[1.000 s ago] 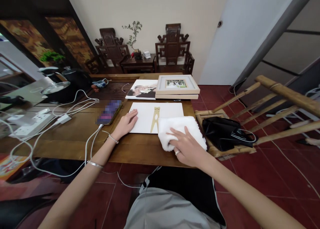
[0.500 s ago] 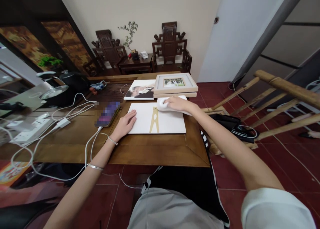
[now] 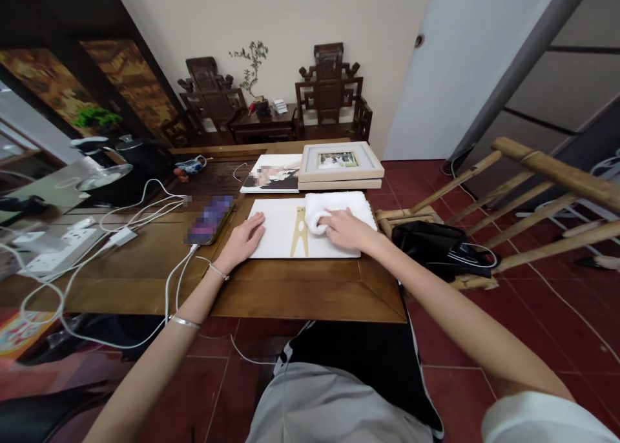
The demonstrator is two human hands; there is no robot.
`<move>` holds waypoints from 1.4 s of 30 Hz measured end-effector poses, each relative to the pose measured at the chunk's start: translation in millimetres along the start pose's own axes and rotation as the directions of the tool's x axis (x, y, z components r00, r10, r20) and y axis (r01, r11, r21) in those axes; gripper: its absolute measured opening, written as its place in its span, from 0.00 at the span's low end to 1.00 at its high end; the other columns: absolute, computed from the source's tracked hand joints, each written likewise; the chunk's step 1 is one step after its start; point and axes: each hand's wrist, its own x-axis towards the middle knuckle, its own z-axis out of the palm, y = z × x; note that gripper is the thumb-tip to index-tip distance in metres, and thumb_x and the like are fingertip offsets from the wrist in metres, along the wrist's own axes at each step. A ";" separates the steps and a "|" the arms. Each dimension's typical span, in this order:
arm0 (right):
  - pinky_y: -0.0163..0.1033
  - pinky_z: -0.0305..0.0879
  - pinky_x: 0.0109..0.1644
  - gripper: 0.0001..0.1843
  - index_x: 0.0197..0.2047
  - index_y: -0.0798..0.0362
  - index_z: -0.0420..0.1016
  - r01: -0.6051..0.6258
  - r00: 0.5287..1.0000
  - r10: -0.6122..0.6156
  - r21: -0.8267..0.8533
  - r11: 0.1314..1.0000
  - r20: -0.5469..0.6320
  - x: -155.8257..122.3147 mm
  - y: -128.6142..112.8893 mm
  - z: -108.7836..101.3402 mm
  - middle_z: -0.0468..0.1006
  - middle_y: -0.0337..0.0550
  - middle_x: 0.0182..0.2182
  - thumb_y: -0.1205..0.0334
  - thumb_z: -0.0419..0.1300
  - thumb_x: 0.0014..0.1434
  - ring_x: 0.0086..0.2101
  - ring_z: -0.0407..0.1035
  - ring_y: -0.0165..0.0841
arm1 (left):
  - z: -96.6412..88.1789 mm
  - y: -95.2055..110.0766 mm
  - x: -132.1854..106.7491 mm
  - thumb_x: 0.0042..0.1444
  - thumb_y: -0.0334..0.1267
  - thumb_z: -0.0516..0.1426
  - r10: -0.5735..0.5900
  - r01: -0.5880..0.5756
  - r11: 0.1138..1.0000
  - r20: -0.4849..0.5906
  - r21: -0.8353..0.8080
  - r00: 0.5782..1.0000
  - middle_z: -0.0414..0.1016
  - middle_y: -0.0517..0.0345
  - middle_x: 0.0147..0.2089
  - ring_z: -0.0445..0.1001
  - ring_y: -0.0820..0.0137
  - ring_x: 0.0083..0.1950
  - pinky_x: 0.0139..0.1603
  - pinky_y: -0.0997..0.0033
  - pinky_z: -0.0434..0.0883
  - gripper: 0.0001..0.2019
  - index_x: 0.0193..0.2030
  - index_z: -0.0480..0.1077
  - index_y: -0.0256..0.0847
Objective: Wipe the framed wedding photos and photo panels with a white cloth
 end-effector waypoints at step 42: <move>0.80 0.44 0.62 0.20 0.57 0.50 0.75 0.055 0.997 -0.065 -0.200 0.978 -0.043 -11.2 -23.0 26.6 0.56 0.49 0.71 0.66 0.48 0.67 0.70 0.43 0.56 | 0.5 -0.9 0.2 0.66 0.40 0.46 0.008 -0.023 0.985 0.090 0.169 0.996 0.58 0.39 0.72 0.55 0.57 0.74 0.73 0.49 0.54 0.25 0.67 0.62 0.31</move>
